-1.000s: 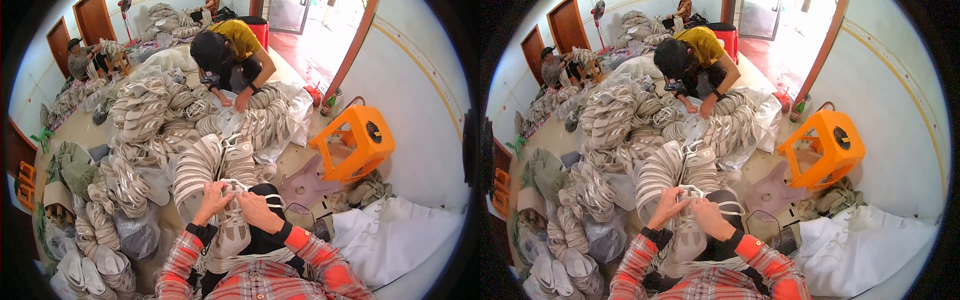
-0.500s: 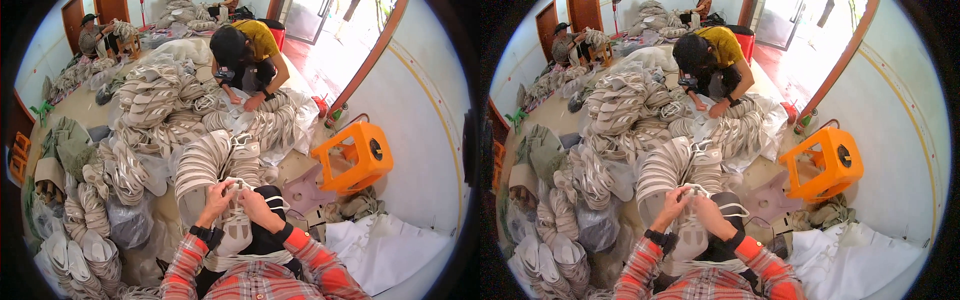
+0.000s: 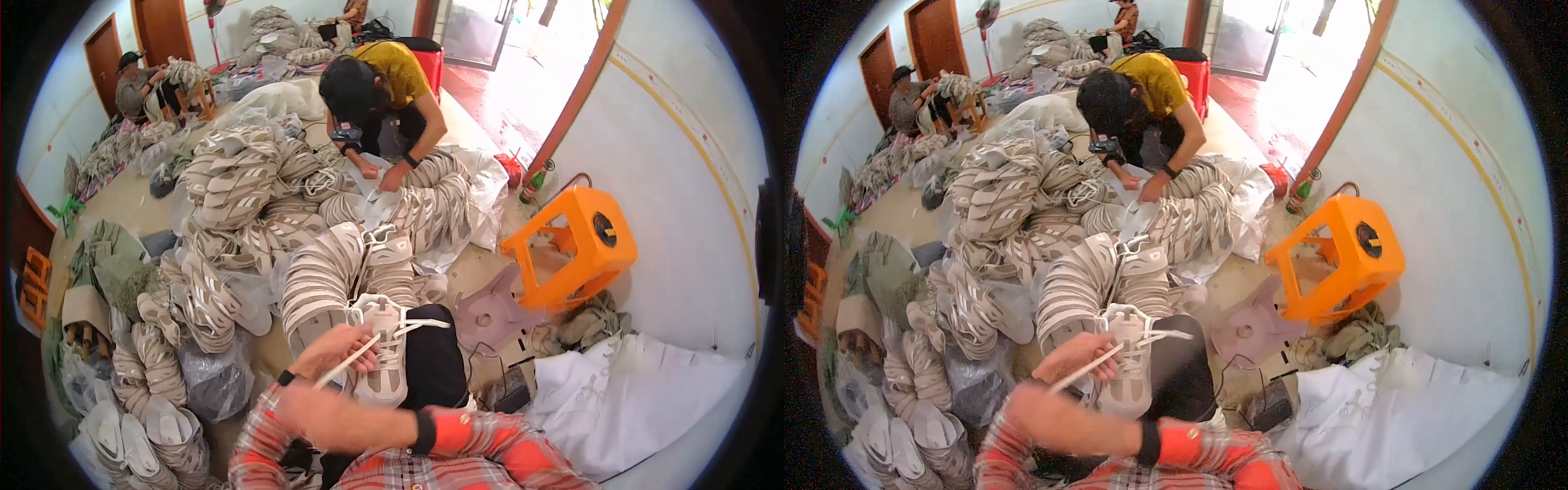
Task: The recorder is lacing a shoe while sitting on the floor among a large pile of shoe components.
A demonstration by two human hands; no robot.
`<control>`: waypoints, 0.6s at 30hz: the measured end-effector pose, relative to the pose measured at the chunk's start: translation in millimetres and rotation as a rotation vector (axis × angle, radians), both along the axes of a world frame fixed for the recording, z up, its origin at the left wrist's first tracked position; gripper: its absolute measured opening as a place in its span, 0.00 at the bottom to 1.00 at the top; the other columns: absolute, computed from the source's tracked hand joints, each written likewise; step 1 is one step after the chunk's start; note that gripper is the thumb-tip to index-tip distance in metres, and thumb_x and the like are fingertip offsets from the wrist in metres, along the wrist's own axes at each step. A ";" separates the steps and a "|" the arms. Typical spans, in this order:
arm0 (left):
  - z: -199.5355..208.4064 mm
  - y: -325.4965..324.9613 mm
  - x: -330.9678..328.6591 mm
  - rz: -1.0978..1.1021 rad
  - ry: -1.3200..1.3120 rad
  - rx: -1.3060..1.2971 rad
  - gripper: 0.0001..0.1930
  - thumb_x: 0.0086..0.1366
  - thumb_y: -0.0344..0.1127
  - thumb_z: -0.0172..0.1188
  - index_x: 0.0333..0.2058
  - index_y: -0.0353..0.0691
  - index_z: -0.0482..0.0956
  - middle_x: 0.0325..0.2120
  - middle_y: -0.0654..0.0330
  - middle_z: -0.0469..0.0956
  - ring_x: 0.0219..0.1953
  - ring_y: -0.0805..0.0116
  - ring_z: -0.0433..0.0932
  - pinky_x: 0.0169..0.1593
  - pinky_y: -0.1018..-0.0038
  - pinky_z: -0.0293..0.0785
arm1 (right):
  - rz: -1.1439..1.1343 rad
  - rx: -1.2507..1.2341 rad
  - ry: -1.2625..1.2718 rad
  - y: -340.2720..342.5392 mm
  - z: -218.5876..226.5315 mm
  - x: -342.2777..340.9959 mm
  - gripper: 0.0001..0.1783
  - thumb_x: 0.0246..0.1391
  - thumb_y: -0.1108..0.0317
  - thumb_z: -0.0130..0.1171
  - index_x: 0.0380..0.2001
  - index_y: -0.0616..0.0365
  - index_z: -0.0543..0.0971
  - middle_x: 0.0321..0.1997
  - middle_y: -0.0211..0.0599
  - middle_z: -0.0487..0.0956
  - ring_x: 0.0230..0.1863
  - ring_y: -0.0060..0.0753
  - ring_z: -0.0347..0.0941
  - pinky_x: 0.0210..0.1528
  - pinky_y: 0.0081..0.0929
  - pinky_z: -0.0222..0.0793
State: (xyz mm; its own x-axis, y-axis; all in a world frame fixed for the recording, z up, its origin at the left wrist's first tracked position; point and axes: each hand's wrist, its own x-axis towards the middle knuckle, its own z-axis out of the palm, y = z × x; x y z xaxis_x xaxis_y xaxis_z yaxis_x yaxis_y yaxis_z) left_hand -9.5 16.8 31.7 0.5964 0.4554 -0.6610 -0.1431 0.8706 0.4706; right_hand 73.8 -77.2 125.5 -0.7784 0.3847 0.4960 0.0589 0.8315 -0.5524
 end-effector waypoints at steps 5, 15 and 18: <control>29.6 5.2 18.1 -0.398 0.402 0.408 0.12 0.61 0.36 0.50 0.30 0.32 0.75 0.20 0.60 0.75 0.17 0.76 0.72 0.19 0.83 0.68 | 0.183 -0.141 -0.014 -30.3 -20.1 12.3 0.07 0.43 0.69 0.51 0.27 0.57 0.67 0.32 0.39 0.67 0.34 0.37 0.65 0.37 0.31 0.62; 28.0 -12.0 17.5 -0.323 0.465 0.523 0.12 0.63 0.39 0.49 0.30 0.38 0.75 0.19 0.68 0.74 0.17 0.82 0.69 0.20 0.86 0.63 | -0.763 -0.085 -0.016 106.6 -75.6 189.7 0.19 0.39 0.77 0.57 0.39 0.61 0.71 0.32 0.36 0.75 0.34 0.36 0.71 0.46 0.27 0.63; 14.0 -9.6 12.8 -0.305 0.435 0.547 0.12 0.63 0.39 0.49 0.29 0.37 0.76 0.17 0.69 0.72 0.17 0.83 0.67 0.21 0.85 0.62 | -0.397 -0.587 -0.072 131.5 -82.3 201.0 0.22 0.43 0.76 0.56 0.45 0.61 0.67 0.34 0.33 0.75 0.37 0.26 0.71 0.44 0.24 0.63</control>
State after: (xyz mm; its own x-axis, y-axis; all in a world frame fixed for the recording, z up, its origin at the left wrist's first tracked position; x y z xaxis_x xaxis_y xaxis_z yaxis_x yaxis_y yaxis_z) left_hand 3.3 7.3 45.7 0.4858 0.6425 -0.5926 0.3634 0.4681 0.8055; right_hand 274.7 54.3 43.1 -0.5473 0.8339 0.0719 0.3491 0.3056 -0.8859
